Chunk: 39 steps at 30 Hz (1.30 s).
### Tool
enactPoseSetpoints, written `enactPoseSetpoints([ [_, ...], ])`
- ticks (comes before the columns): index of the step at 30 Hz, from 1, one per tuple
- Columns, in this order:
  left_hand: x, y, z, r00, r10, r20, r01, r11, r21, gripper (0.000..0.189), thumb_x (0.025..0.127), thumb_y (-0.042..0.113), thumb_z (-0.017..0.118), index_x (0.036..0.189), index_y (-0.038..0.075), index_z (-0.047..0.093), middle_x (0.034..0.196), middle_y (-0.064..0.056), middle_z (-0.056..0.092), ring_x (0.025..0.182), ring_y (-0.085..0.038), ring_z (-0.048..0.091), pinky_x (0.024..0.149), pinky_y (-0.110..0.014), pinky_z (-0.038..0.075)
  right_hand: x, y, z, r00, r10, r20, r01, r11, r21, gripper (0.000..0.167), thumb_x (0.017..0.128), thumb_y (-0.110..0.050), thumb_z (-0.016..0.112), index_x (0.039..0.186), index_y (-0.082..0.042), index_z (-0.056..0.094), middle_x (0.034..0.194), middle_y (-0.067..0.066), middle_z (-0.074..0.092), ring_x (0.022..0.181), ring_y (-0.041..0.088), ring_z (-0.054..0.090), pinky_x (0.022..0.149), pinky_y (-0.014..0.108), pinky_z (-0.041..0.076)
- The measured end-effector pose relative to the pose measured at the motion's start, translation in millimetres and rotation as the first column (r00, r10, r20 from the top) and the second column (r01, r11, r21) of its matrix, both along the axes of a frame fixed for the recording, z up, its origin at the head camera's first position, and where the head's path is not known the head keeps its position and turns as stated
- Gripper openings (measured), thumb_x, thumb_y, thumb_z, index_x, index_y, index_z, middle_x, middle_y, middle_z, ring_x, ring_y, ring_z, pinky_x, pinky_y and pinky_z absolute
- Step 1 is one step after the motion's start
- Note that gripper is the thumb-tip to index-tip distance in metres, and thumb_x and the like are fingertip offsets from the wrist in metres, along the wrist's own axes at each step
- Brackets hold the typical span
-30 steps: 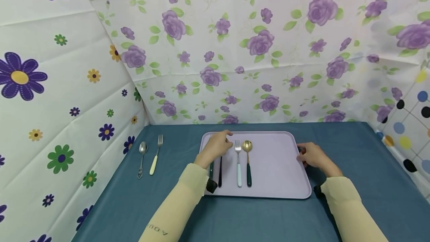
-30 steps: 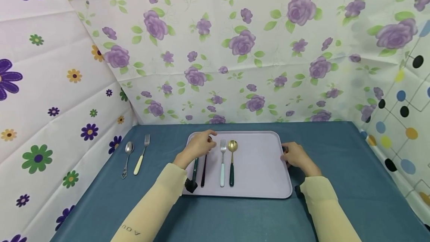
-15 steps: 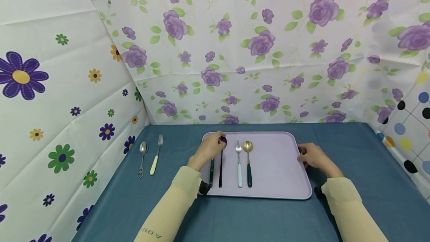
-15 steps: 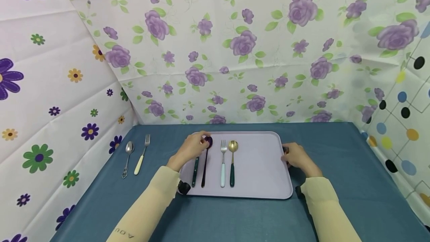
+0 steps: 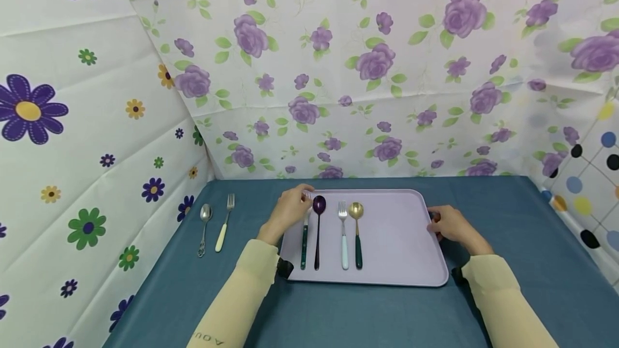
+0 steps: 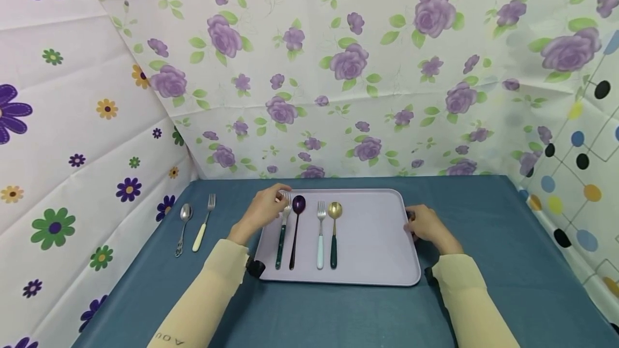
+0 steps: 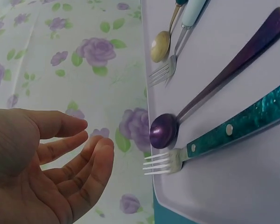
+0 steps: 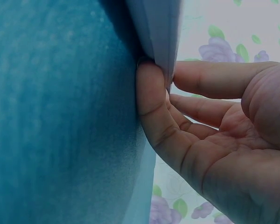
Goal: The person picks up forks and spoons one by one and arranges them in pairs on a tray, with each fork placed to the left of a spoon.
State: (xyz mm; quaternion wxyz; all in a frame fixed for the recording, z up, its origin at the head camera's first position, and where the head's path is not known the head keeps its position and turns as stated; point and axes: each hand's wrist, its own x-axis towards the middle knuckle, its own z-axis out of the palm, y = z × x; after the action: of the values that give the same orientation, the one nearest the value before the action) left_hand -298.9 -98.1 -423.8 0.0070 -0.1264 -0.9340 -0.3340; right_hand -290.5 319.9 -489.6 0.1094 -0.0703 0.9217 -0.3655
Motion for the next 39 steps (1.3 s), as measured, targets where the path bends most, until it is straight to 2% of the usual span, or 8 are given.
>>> enactPoseSetpoints([
  [6,-2.3,-8.7,-0.4,1.0,0.029,-0.003,-0.029,0.999,-0.021,0.035,0.104,0.012,0.059,0.139,0.006,0.063,0.094,-0.008,0.069,0.06,-0.015,0.05,0.051,-0.027,0.037,0.7,0,-1.0,1.0,-0.008,0.005,0.009,1.0,-0.012,0.061,0.092,0.004,0.067,0.143,0.025,0.041,0.08,0.011,0.06,0.059,0.021,0.064,0.061,0.038,0.059],
  [17,-8.2,-49.1,-0.7,0.995,0.09,0.037,-0.086,0.992,-0.088,0.038,0.106,0.014,0.057,0.144,0.007,0.06,0.083,-0.009,0.064,0.058,-0.017,0.047,0.054,-0.03,0.035,0.6,1,0.2,1.0,0.009,-0.007,-0.009,1.0,-0.009,0.06,0.093,0.004,0.066,0.143,0.025,0.041,0.078,0.011,0.061,0.058,0.021,0.064,0.061,0.038,0.058],
  [24,-8.0,-63.2,0.7,0.993,0.111,0.048,-0.108,0.991,-0.075,0.037,0.106,0.016,0.059,0.142,0.007,0.062,0.095,-0.008,0.067,0.068,-0.02,0.054,0.06,-0.034,0.041,0.2,2,-0.1,1.0,0.006,0.0,-0.006,1.0,0.001,0.06,0.093,0.004,0.067,0.144,0.024,0.041,0.08,0.011,0.061,0.059,0.021,0.065,0.062,0.038,0.058],
  [33,-12.0,-86.2,-7.6,0.99,0.128,0.053,-0.12,0.984,-0.134,0.038,0.105,0.012,0.06,0.142,0.002,0.061,0.104,-0.013,0.067,0.08,-0.024,0.059,0.069,-0.039,0.047,0.1,0,-0.1,1.0,0.0,0.008,0.0,1.0,-0.003,0.06,0.094,0.003,0.067,0.144,0.024,0.041,0.08,0.011,0.06,0.06,0.021,0.064,0.062,0.038,0.058],
  [39,-12.8,-94.8,-11.1,0.985,0.168,0.035,-0.162,0.979,-0.126,0.039,0.104,0.01,0.06,0.142,0.003,0.06,0.102,-0.014,0.067,0.08,-0.025,0.059,0.07,-0.041,0.047,0.9,0,1.7,1.0,0.001,0.005,-0.001,1.0,0.009,0.06,0.094,0.003,0.067,0.144,0.024,0.041,0.079,0.011,0.061,0.059,0.02,0.064,0.062,0.037,0.058],
])
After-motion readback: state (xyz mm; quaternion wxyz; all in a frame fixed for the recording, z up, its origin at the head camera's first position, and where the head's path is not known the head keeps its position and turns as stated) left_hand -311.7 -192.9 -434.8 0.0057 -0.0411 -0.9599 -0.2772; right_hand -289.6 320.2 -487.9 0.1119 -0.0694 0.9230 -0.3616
